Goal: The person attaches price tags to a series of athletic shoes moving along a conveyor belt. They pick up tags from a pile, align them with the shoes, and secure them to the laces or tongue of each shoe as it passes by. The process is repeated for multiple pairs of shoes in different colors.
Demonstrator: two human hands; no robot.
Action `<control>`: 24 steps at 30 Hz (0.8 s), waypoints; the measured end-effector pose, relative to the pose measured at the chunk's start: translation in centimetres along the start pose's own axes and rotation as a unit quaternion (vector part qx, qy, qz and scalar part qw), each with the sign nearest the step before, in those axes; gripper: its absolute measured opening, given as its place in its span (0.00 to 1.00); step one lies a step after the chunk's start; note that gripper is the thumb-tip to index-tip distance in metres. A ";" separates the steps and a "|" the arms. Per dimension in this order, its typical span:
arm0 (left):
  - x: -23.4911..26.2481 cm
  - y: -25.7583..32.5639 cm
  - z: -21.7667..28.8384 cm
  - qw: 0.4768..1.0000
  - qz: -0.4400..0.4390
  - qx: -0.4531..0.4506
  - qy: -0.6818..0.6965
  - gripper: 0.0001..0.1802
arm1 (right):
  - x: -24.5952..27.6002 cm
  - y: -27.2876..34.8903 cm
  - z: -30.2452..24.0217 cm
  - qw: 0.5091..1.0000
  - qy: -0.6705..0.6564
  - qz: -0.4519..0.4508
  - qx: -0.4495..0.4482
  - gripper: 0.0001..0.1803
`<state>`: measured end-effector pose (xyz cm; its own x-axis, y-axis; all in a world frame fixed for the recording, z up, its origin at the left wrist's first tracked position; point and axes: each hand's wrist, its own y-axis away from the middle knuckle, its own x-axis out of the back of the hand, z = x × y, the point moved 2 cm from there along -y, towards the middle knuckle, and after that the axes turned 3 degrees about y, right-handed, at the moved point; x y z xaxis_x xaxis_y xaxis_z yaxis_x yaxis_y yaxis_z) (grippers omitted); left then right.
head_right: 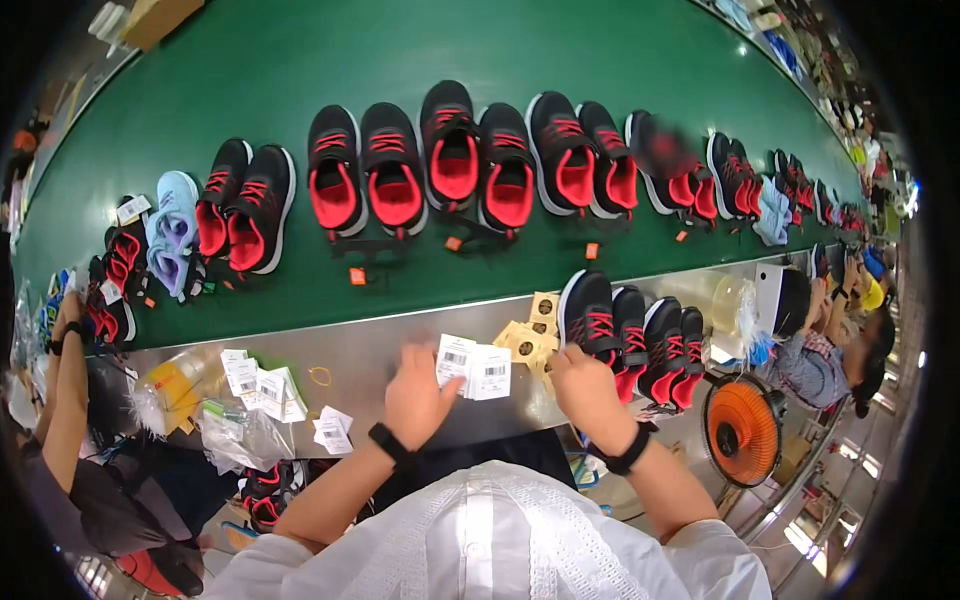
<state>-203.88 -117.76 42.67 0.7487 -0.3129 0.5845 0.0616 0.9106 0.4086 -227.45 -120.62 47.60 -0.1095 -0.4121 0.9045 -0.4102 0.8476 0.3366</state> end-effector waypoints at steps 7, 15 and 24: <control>-2.9 -2.6 0.6 1.000 0.005 -0.020 -0.019 0.24 | -4.0 -3.9 0.6 0.997 0.068 -0.007 -0.022 0.14; -0.3 -2.8 -0.3 0.991 -0.074 0.071 0.082 0.10 | -1.4 -3.9 3.0 0.996 -0.079 -0.034 -0.011 0.09; 2.6 -0.3 5.6 0.930 -0.051 0.085 0.354 0.13 | 2.7 -2.4 4.7 0.956 -0.282 -0.082 -0.016 0.06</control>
<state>-205.64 -120.36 48.00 0.9954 -0.0840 -0.0465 0.0954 0.8117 0.5762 -231.02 -125.29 48.01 -0.5211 -0.6468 0.5569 -0.4370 0.7626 0.4769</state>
